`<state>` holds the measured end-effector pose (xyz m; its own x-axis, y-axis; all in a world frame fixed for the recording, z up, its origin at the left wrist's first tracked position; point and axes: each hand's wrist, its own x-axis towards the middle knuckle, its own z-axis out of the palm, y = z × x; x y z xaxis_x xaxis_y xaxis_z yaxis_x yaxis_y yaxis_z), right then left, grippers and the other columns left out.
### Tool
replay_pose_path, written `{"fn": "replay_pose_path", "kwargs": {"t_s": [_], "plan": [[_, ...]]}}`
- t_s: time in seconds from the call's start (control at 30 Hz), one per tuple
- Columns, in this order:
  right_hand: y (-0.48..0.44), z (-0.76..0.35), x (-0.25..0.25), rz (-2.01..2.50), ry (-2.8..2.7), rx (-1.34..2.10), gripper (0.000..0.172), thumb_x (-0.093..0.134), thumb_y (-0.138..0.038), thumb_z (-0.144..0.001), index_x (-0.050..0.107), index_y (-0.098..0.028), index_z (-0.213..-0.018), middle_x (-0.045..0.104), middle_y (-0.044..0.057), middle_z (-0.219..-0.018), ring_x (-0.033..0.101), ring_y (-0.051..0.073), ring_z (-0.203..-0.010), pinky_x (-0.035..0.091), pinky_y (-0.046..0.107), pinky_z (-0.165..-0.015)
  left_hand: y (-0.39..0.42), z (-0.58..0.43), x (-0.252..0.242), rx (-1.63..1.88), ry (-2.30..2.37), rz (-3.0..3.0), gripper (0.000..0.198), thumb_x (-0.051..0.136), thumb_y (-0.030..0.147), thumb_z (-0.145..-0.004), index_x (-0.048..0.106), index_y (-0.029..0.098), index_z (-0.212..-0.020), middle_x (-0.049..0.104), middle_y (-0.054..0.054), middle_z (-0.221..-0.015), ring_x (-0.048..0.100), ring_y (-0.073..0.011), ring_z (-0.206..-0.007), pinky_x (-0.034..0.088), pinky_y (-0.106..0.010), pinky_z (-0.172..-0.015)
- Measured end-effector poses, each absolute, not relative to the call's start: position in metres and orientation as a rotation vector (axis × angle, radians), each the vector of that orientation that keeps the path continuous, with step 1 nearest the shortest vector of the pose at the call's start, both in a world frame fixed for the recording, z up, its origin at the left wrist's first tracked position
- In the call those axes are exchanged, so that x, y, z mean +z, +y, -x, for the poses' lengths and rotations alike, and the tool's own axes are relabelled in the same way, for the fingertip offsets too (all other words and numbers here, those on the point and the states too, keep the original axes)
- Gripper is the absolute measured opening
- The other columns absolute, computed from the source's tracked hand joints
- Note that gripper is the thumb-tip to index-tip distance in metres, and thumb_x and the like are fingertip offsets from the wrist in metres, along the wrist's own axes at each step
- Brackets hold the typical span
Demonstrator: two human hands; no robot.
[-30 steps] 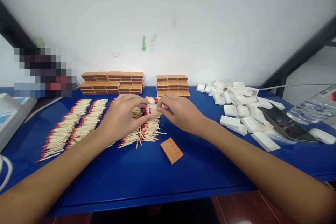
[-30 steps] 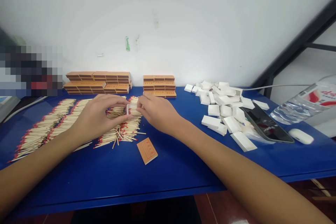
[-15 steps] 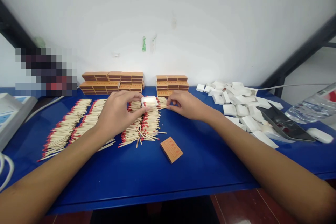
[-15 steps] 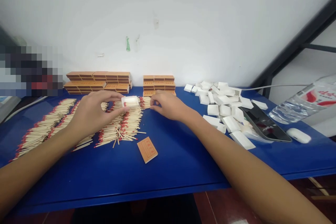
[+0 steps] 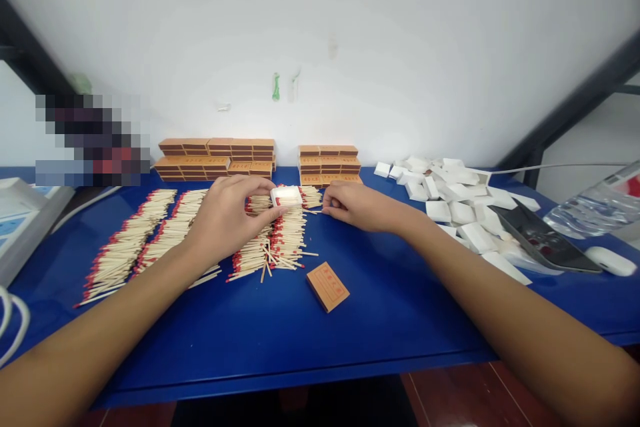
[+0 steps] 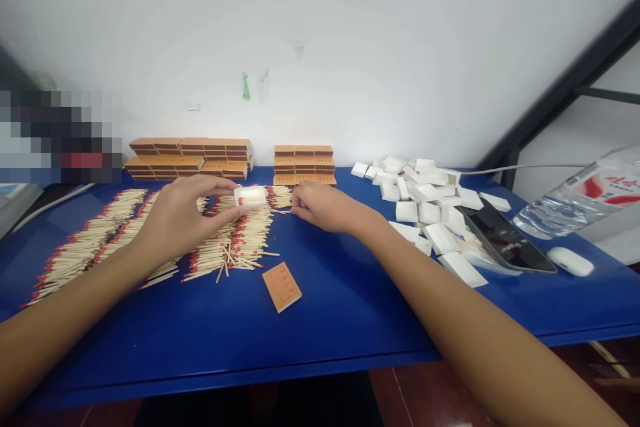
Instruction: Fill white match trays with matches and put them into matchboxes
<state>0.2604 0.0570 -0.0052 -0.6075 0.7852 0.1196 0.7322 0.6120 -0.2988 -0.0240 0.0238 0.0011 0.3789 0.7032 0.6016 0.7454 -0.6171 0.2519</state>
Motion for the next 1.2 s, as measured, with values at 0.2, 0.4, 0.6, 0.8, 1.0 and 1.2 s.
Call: {"fn": "replay_pose_path", "kwargs": {"t_s": [0.2, 0.4, 0.6, 0.8, 1.0, 1.2], "plan": [[0.05, -0.247, -0.003, 1.229, -2.508, 0.319, 0.011, 0.061, -0.025, -0.096, 0.065, -0.018, -0.089, 0.064, 0.004, -0.082, 0.052, 0.015, -0.071, 0.035, 0.029, -0.065, 0.023, 0.024, 0.001, -1.057, -1.348, 2.547, 0.038, 0.077, 0.057, -0.087, 0.072, 0.025, -0.105, 0.079, -0.005, -0.109, 0.073, -0.0277, -0.101, 0.051, -0.043, -0.096], [0.047, -0.239, -0.01, 1.229, -2.515, 0.312, 0.013, 0.059, -0.025, -0.098, 0.063, -0.017, -0.089, 0.066, 0.006, -0.089, 0.053, 0.015, -0.074, 0.035, 0.028, -0.067, 0.023, 0.024, 0.0, -1.067, -1.337, 2.56, 0.04, 0.076, 0.057, -0.088, 0.071, 0.023, -0.108, 0.079, -0.005, -0.108, 0.073, -0.0276, -0.101, 0.052, -0.043, -0.094], [0.051, -0.257, 0.004, 1.294, -2.595, 0.286, 0.01, 0.06, -0.021, -0.096, 0.065, -0.017, -0.087, 0.067, 0.005, -0.084, 0.054, 0.016, -0.07, 0.034, 0.029, -0.064, 0.023, 0.024, 0.002, -1.058, -1.326, 2.552, 0.039, 0.076, 0.058, -0.088, 0.071, 0.023, -0.105, 0.079, -0.005, -0.108, 0.073, -0.0273, -0.1, 0.052, -0.043, -0.093], [0.055, -0.26, 0.001, 1.291, -2.651, 0.317, 0.008, 0.06, -0.022, -0.097, 0.065, -0.017, -0.093, 0.07, 0.009, -0.096, 0.059, 0.018, -0.081, 0.038, 0.029, -0.068, 0.024, 0.024, 0.0, -1.054, -1.317, 2.556, 0.038, 0.077, 0.056, -0.087, 0.071, 0.024, -0.106, 0.079, -0.005, -0.108, 0.073, -0.0273, -0.101, 0.052, -0.043, -0.094], [0.055, -0.256, -0.004, 1.289, -2.604, 0.299, 0.01, 0.06, -0.024, -0.097, 0.063, -0.018, -0.089, 0.069, 0.008, -0.091, 0.057, 0.018, -0.077, 0.037, 0.03, -0.067, 0.024, 0.024, 0.001, -1.047, -1.325, 2.562, 0.039, 0.077, 0.056, -0.087, 0.071, 0.024, -0.107, 0.079, -0.005, -0.109, 0.073, -0.0277, -0.102, 0.051, -0.044, -0.094], [0.053, -0.256, -0.003, 1.341, -2.57, 0.284, 0.008, 0.061, -0.025, -0.096, 0.063, -0.017, -0.098, 0.068, 0.007, -0.09, 0.057, 0.018, -0.076, 0.037, 0.03, -0.067, 0.024, 0.023, 0.001, -1.054, -1.306, 2.57, 0.036, 0.076, 0.055, -0.088, 0.071, 0.024, -0.106, 0.079, -0.005, -0.108, 0.073, -0.0271, -0.1, 0.051, -0.042, -0.093]]}}
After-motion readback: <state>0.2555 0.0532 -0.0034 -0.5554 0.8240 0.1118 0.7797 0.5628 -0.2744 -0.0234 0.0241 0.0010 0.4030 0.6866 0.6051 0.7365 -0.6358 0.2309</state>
